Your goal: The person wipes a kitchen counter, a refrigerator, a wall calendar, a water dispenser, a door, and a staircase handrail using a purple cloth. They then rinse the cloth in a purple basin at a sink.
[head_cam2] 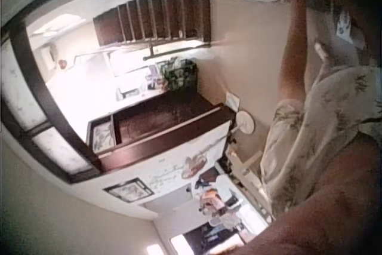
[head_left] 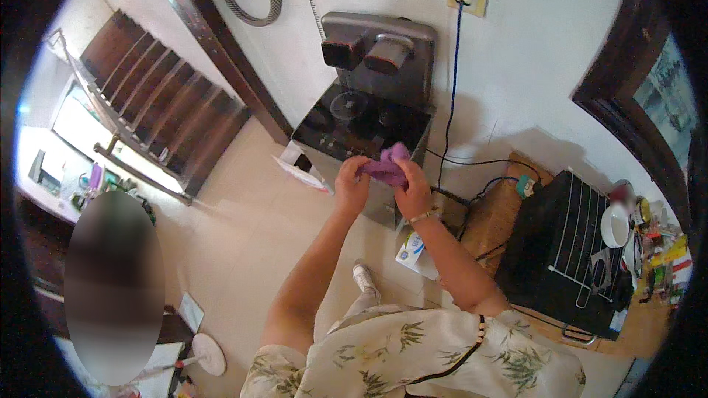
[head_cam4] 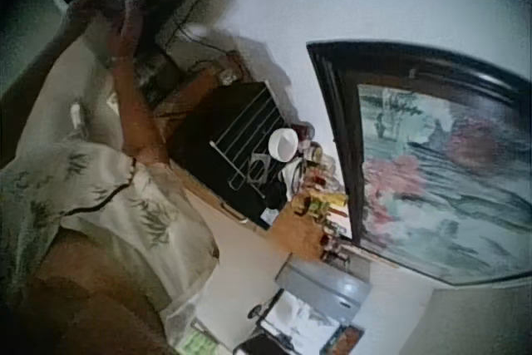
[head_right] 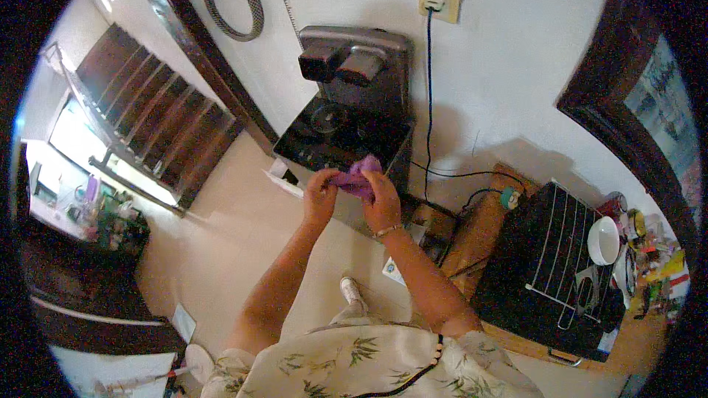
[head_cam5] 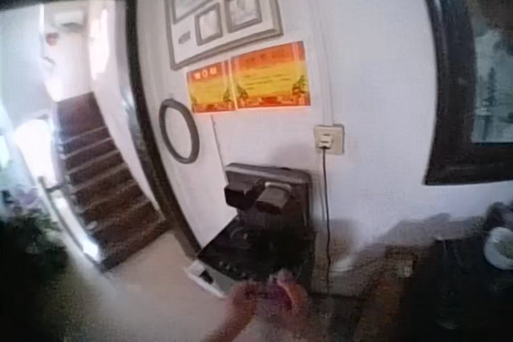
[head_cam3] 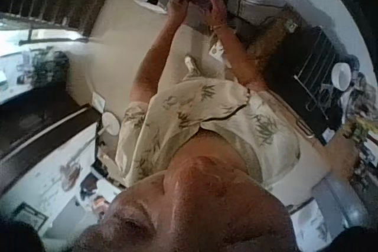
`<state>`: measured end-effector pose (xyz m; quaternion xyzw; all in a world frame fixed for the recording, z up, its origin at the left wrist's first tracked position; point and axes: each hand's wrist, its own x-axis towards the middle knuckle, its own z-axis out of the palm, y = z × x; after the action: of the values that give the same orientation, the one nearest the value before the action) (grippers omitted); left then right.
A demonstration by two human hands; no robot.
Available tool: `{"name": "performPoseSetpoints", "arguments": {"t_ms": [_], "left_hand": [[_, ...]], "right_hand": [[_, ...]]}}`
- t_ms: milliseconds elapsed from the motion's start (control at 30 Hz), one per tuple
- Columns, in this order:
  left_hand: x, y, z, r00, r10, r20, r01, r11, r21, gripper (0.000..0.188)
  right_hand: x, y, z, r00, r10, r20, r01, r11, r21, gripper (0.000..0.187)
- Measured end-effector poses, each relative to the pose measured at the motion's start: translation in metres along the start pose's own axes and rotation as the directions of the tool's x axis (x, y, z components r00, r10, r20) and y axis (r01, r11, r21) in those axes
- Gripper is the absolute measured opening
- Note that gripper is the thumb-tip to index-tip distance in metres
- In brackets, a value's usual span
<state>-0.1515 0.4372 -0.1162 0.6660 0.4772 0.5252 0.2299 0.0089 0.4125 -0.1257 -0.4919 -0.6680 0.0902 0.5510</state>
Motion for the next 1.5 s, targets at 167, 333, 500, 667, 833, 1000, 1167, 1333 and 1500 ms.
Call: {"name": "performPoseSetpoints", "arguments": {"t_ms": [167, 333, 500, 667, 833, 1000, 1167, 1333, 1500], "left_hand": [[0.07, -0.054, -0.01, 0.986, 0.122, 0.116, -0.144, 0.969, 0.201, 0.03], [0.064, -0.122, 0.034, 0.79, 0.008, 0.613, -0.215, 0.94, 0.266, 0.044], [0.075, -0.11, 0.085, 0.591, 0.004, 0.806, -0.417, 0.858, 0.301, 0.059], [0.111, -0.11, 0.114, 0.586, 0.125, 0.8, -0.544, 0.793, 0.275, 0.066], [0.188, -0.146, 0.117, 0.735, 0.11, 0.669, -0.477, 0.786, 0.394, 0.061], [0.243, -0.236, 0.088, 0.746, 0.077, 0.661, -0.435, 0.807, 0.398, 0.054], [0.275, -0.269, 0.01, 0.879, -0.037, 0.475, -0.253, 0.808, 0.532, 0.055], [0.267, -0.289, -0.067, 0.82, -0.202, 0.536, -0.191, 0.785, 0.589, 0.056], [0.205, -0.268, -0.107, 0.876, -0.189, 0.443, -0.134, 0.788, 0.601, 0.058]], "right_hand": [[0.063, 0.06, 0.058, 0.975, 0.049, 0.217, 0.021, 0.951, -0.308, 0.056], [0.031, 0.137, 0.062, 0.839, 0.29, 0.46, 0.026, 0.824, -0.566, 0.053], [0.031, 0.174, 0.043, 0.891, 0.372, 0.259, -0.132, 0.76, -0.637, 0.045], [0.086, 0.17, 0.047, 0.888, 0.461, 0.002, -0.377, 0.728, -0.573, 0.039], [0.127, 0.215, 0.091, 0.878, 0.477, 0.039, -0.365, 0.721, -0.589, 0.041], [0.189, 0.199, 0.134, 0.634, 0.725, 0.268, -0.306, 0.553, -0.775, 0.034], [0.19, 0.209, 0.247, 0.78, 0.41, 0.473, -0.115, 0.837, -0.535, 0.045], [0.214, 0.182, 0.299, 0.78, 0.27, 0.565, 0.021, 0.89, -0.455, 0.056], [0.188, 0.127, 0.293, 0.725, 0.27, 0.634, 0.045, 0.9, -0.434, 0.054]]}}
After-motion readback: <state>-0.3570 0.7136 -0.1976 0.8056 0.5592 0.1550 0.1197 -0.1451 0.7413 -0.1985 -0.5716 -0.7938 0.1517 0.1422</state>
